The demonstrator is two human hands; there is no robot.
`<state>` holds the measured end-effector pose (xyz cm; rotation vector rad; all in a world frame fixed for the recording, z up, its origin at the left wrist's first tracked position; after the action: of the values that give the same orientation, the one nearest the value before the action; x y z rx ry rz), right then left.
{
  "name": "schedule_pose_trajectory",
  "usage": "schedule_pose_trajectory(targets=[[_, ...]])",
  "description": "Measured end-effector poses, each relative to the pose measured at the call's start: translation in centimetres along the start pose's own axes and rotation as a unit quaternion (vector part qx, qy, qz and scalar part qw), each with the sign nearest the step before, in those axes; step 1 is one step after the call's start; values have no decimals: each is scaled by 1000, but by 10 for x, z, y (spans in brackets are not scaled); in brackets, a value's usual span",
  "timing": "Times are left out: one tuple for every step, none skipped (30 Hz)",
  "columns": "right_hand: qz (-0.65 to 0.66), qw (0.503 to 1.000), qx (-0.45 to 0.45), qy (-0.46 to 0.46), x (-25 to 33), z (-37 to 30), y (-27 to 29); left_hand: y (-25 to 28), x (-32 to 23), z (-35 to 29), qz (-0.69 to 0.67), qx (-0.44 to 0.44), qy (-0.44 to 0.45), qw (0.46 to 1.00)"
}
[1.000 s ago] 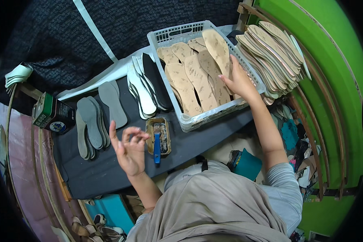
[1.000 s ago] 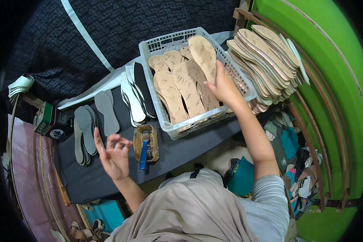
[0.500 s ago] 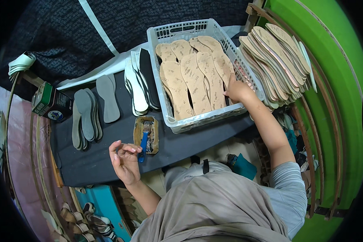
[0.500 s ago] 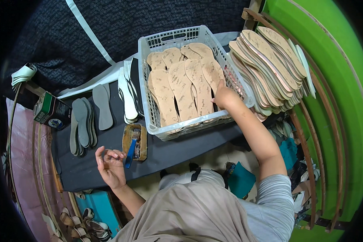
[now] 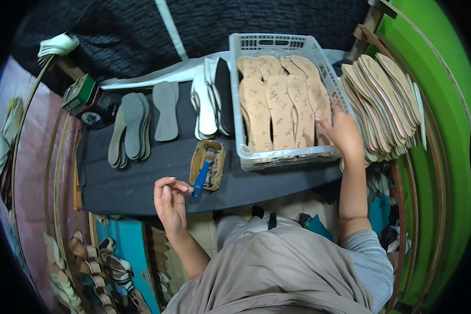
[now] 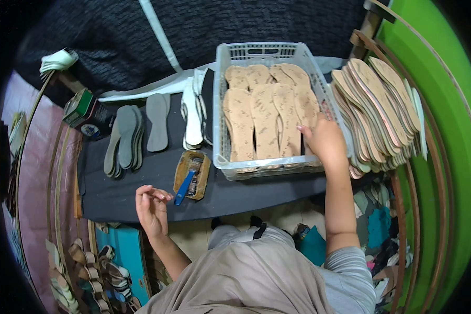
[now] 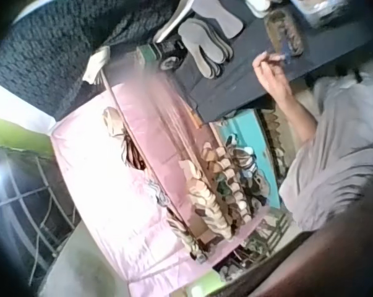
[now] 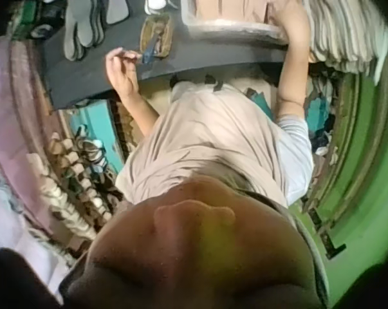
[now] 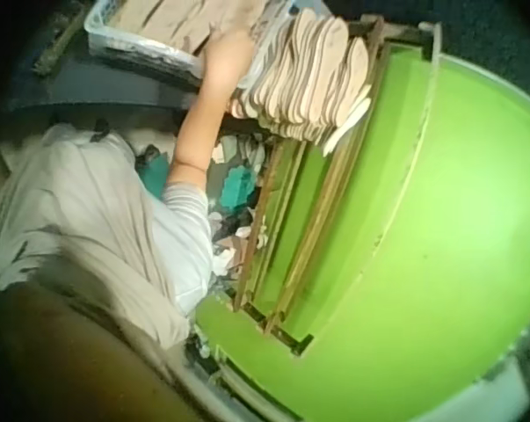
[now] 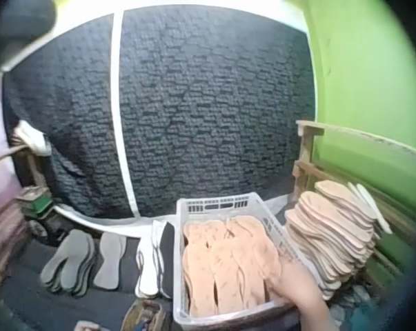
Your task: The person applies glue to shoe insoles using a brush and places the coated insoles into a plastic basket.
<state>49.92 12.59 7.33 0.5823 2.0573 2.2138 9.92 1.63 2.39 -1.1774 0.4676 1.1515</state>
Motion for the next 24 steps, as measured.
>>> schedule_pose_trajectory(targets=[[59, 997, -39, 15, 8, -12, 15, 10, 6, 2, 12, -9, 17, 1000], [119, 989, -75, 32, 17, -22, 26, 21, 12, 4, 27, -21, 33, 999], [122, 989, -73, 40, 26, -32, 27, 28, 17, 9, 38, -37, 45, 998], [193, 976, -63, 76, 40, -42, 29, 38, 23, 16, 83, -50, 57, 994], [264, 957, -51, 109, 53, -51, 30, 42, 25, 25, 144, -47, 63, 986], [266, 956, -47, 117, 63, -58, 28, 47, 27, 34, 205, -45, 69, 975], [301, 942, -22, 146, 78, -64, 26, 56, 34, 44, 237, -40, 70, 968], [335, 926, 1, 173, 90, -70, 24, 65, 44, 55, 268, -32, 71, 960], [332, 924, -12, 191, 102, -74, 24, 68, 50, 66, 262, -44, 77, 961], [335, 921, -11, 196, 110, -78, 20, 66, 52, 77, 292, -50, 66, 953], [337, 922, -7, 192, 116, -80, 18, 77, 67, 91, 321, -48, 66, 943], [340, 921, -2, 190, 125, -82, 15, 94, 84, 104, 377, -52, 50, 923], [343, 918, -7, 199, 134, -87, 15, 96, 86, 119, 503, -19, -26, 864], [344, 918, -13, 195, 141, -90, 14, 84, 92, 132, 558, 4, -27, 829], [351, 913, -12, 209, 153, -98, 14, 84, 100, 145, 594, 23, -52, 802], [357, 907, -10, 223, 166, -106, 14, 90, 113, 156, 630, 22, -19, 776], [361, 909, 7, 209, 174, -110, 12, 83, 122, 165, 656, 29, 5, 754], [361, 910, 3, 205, 181, -117, 12, 80, 125, 171, 683, 31, 29, 729], [358, 910, 11, 209, 190, -123, 10, 81, 130, 177, 682, 35, 27, 730], [354, 911, 16, 212, 197, -129, 8, 84, 138, 183, 702, 47, 50, 709], [354, 910, 11, 217, 202, -134, 5, 91, 145, 188, 722, 59, 72, 686], [353, 911, 9, 215, 205, -139, 4, 98, 147, 190, 720, 63, 70, 687], [345, 916, 3, 204, 206, -143, 1, 103, 150, 191, 718, 66, 91, 687], [337, 921, -1, 194, 206, -145, -2, 109, 152, 191, 716, 68, 112, 686]])
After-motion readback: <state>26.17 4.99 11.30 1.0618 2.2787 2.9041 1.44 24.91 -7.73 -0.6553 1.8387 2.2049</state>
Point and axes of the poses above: each hand's wrist, its own z-axis towards the middle knuckle, its own y-axis out of the back of the hand, x = y × z, the point moved 8 cm from there along z, towards the middle knuckle, and after that the axes turned 6 degrees about -y, right-handed, at the moved point
